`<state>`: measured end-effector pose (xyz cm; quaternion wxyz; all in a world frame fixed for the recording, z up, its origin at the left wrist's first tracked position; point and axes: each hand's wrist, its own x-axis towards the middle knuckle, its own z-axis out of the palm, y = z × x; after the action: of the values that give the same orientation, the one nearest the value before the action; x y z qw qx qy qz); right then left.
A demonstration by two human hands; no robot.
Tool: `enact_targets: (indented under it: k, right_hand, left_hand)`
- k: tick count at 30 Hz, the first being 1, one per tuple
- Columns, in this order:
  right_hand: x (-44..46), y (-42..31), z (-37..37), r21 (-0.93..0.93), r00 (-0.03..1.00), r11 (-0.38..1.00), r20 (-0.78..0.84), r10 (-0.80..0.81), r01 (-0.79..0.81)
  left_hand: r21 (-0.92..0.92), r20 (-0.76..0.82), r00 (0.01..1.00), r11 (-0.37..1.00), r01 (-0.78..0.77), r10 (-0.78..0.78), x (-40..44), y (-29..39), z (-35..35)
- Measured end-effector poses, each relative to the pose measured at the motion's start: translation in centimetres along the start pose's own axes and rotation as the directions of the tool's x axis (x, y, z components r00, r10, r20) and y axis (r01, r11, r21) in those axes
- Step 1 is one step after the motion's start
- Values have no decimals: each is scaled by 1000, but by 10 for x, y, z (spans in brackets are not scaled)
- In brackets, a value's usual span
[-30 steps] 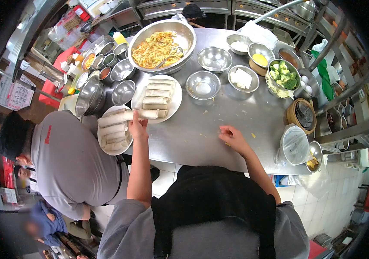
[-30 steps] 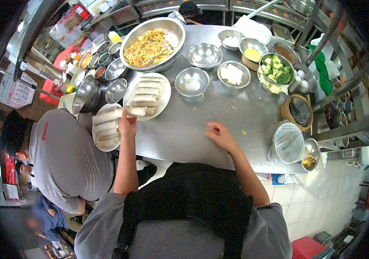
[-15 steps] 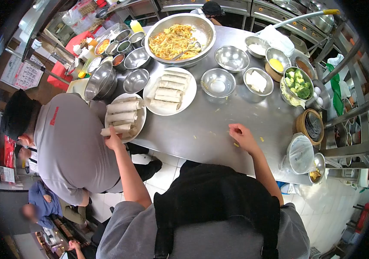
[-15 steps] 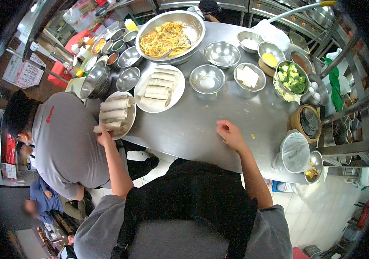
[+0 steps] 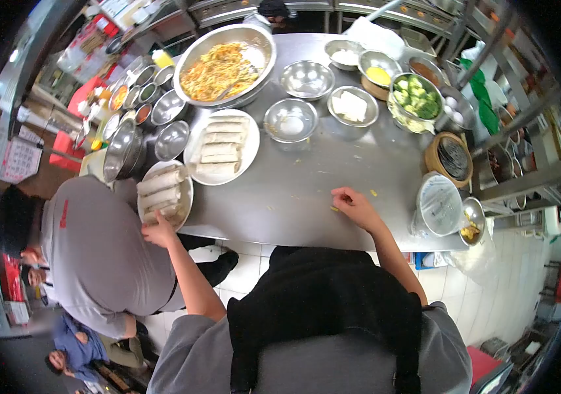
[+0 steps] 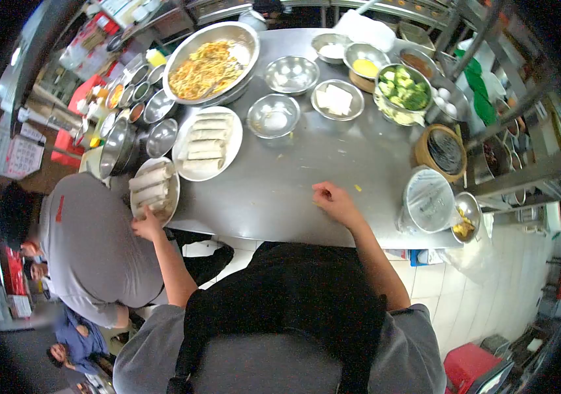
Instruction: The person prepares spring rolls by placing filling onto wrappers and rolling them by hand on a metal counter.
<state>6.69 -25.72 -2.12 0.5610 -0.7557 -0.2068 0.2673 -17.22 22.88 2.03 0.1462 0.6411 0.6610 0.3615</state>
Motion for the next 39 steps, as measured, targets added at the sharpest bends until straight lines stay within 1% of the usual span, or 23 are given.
enact_targets:
  k: [2,3,5,6,8,9,11,13,16,17,19,20,22,25,27,28,29,30,31,32,33,36,39]
  right_hand:
    - [-10,8,-5,8,1000,1000,-16,-11,11]
    - [-15,9,-8,-2,1000,1000,-20,2,-2]
    - [-26,11,-13,-26,999,999,-23,30,-31]
    - [-31,12,-16,-56,999,998,18,40,-39]
    - [-38,15,-25,-116,994,992,92,63,-53]
    - [-42,17,-27,-65,993,997,106,44,-37]
    - [-58,23,-29,46,995,999,102,24,-28]
    - [-74,29,-30,126,998,991,62,33,-41]
    - [-113,6,-39,57,995,998,-95,-8,14]
    - [-130,10,-37,71,990,997,-137,19,-9]
    - [-156,19,-35,85,979,996,-197,52,-36]
    - [-174,16,-35,102,969,992,-227,99,-78]
    - [-216,11,-38,134,948,978,-257,188,-158]
    - [-286,40,-62,96,912,946,-254,323,-308]
    - [-336,57,-104,-59,820,880,-396,413,-471]
    - [-360,74,-132,-107,759,855,-526,384,-507]
    - [-384,86,-163,-82,670,840,-646,365,-536]
    - [-403,99,-195,-59,516,789,-786,341,-611]
    - [-415,100,-225,39,311,763,-899,309,-645]
    - [-429,117,-262,26,198,773,-961,195,-634]
    - [-438,142,-296,7,84,781,-994,76,-625]
    - [-442,202,-385,219,-114,768,-975,189,-602]
    - [-423,286,-436,219,118,736,-919,377,-641]
  left_hand:
    - [94,-146,974,982,-162,175,-40,35,-11]
    - [65,-142,934,944,-323,329,-58,46,-9]
    - [3,-155,785,795,-607,600,-93,65,-4]
    - [-114,-141,735,727,-677,663,-114,78,0]
    - [-220,-90,652,624,-750,753,-163,106,1]
    - [-289,-52,609,572,-768,791,-186,116,3]
    - [-420,30,511,474,-774,859,-235,132,-2]
    - [-577,92,376,358,-734,922,-285,143,-1]
    - [-802,121,135,177,-571,983,-344,139,-7]
    - [-861,132,23,126,-492,991,-357,136,-10]
    - [-944,114,-177,51,-327,978,-377,134,-15]
    - [-956,37,-238,-35,-291,970,-385,137,-20]
    - [-971,-1,-309,-74,-226,951,-396,136,-16]
    - [-981,-1,-332,-65,-182,943,-413,138,-22]
    - [-981,8,-314,-54,-187,949,-421,142,-26]
    - [-979,14,-320,-53,-199,947,-423,145,-29]
    - [-976,23,-325,-49,-212,945,-426,148,-34]
    - [-973,32,-327,-46,-227,944,-428,149,-37]
    - [-969,38,-331,-46,-244,943,-430,149,-35]
    - [-964,48,-331,-43,-263,942,-431,150,-32]
    - [-958,61,-326,-36,-284,943,-433,150,-29]
    - [-902,59,-232,-47,-429,971,-444,152,-29]
    - [-855,239,-120,150,-496,964,-469,155,-43]
